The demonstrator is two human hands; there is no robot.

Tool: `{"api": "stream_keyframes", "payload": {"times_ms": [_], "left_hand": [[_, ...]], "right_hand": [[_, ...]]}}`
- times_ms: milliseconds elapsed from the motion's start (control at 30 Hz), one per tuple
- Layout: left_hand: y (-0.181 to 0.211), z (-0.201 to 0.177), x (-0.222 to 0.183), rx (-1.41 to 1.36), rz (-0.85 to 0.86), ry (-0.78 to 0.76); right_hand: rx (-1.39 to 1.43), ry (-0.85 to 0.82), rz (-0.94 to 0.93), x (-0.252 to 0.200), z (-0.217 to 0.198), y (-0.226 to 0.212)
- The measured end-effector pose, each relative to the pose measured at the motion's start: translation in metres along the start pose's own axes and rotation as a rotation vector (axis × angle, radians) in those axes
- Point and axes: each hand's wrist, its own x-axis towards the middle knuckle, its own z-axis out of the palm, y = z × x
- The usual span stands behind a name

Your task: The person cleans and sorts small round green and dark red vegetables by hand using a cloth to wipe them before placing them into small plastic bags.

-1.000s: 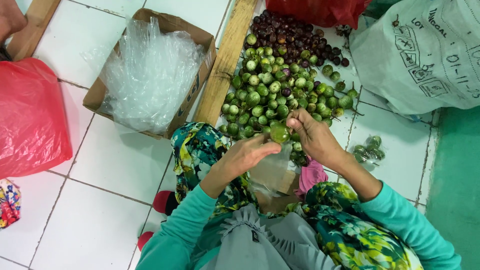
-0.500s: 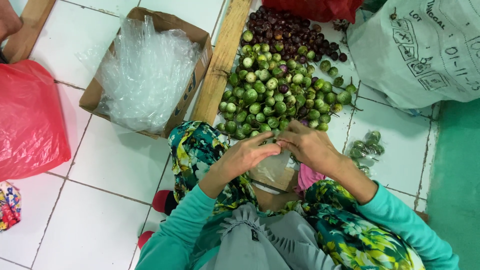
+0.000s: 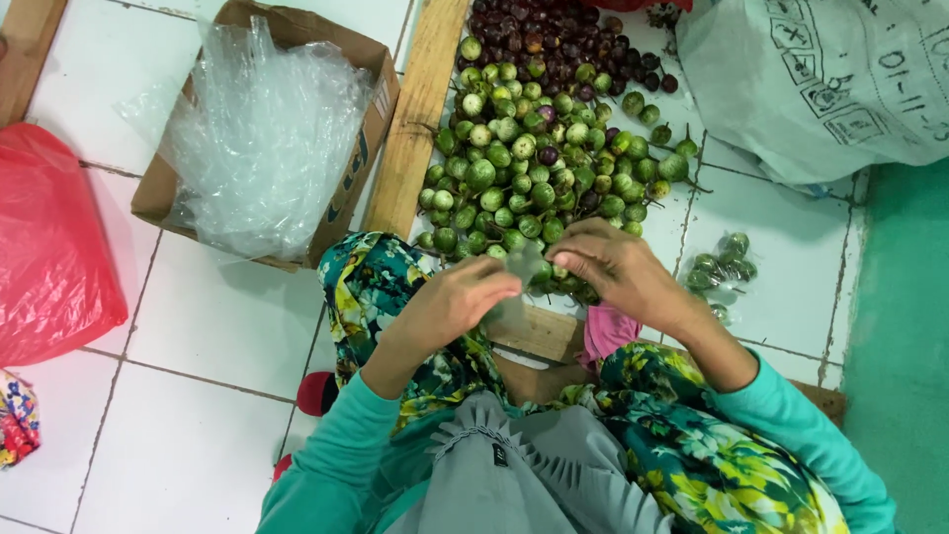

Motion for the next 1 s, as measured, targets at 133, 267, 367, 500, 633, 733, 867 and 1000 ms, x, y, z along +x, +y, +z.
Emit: {"api": "stream_keyframes", "payload": {"times_ms": [133, 267, 367, 500, 633, 733, 867, 1000], "left_hand": [[-0.04, 0.019, 0.007, 0.048, -0.071, -0.007], [-0.04, 0.025, 0.033, 0.322, 0.008, 0.257], [-0.043, 0.048, 0.043, 0.343, 0.018, 0.384], [-0.081, 0.11, 0.043, 0.272, -0.066, 0.367], [-0.145, 0.176, 0.046, 0.351, -0.173, 0.273], [-0.167, 0.206, 0.058, 0.456, -0.289, 0.202], [-0.185, 0.232, 0.066, 0.56, -0.398, 0.169], [-0.182, 0.224, 0.063, 0.35, -0.477, 0.298]], "right_hand": [[-0.041, 0.018, 0.044, -0.012, -0.003, 0.03], [-0.169, 0.022, 0.274, -0.039, 0.011, 0.092], [-0.298, -0.094, 0.504, -0.072, 0.04, 0.16], [-0.339, -0.456, 0.932, -0.097, 0.086, 0.19], [-0.238, -0.445, 0.83, -0.138, 0.135, 0.226], [-0.517, 0.091, 0.203, -0.181, 0.181, 0.302], [-0.267, 0.039, 0.447, -0.182, 0.172, 0.307], [0.152, -0.103, 0.858, -0.135, 0.087, 0.224]]}}
